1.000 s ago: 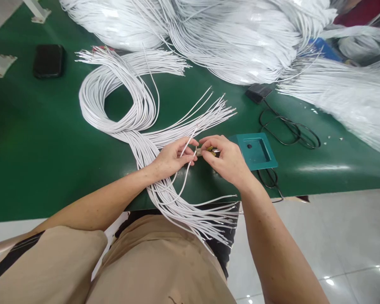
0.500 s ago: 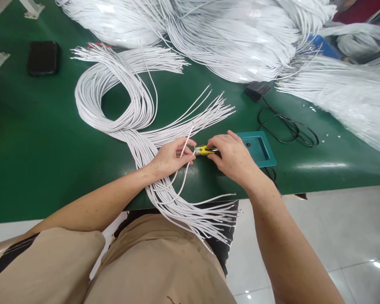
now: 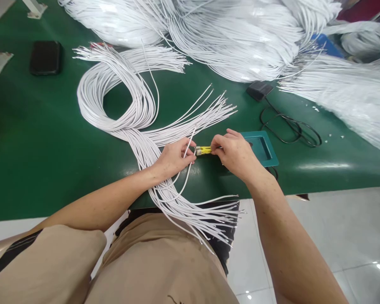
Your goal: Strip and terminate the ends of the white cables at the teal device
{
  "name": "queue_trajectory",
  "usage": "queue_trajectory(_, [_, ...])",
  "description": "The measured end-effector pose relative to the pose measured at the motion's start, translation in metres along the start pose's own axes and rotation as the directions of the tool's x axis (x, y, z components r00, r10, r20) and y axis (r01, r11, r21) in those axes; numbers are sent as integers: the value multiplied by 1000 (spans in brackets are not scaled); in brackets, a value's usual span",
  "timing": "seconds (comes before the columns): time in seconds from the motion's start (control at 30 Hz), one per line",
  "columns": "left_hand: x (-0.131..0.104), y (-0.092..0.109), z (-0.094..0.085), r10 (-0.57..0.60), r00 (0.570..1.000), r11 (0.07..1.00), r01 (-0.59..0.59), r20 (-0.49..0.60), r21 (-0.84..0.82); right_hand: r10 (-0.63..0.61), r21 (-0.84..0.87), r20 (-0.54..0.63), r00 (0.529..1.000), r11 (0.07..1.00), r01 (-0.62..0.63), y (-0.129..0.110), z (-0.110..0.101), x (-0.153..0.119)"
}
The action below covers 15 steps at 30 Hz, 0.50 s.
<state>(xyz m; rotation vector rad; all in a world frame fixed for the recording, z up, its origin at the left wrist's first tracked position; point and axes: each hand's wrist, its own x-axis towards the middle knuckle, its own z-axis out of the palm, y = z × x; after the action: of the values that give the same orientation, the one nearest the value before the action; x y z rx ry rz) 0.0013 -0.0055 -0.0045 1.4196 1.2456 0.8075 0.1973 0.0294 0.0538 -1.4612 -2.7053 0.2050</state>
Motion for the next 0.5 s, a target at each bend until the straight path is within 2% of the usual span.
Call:
queue_trajectory(0.17, [-1, 0, 1, 40, 999, 994, -37, -28, 101, -8, -19, 29, 1000, 1000, 9, -3, -3, 0])
queue_trajectory(0.27, [-2, 1, 1, 48, 998, 993, -44, -38, 108, 11, 0, -38, 999, 1000, -11, 1, -3, -6])
queue_trajectory(0.33, [-3, 2, 1, 44, 998, 994, -40, -34, 100, 98, -36, -154, 983, 994, -105, 6, -1, -12])
queue_trajectory(0.4, [-3, 3, -1, 33, 999, 997, -31, -29, 78, 207, -89, -265, 942, 967, -238, 11, 4, -20])
queue_trajectory(0.5, [-4, 5, -4, 5, 1000, 1000, -5, -11, 12, 280, -127, -319, 905, 934, -334, 16, 12, -26])
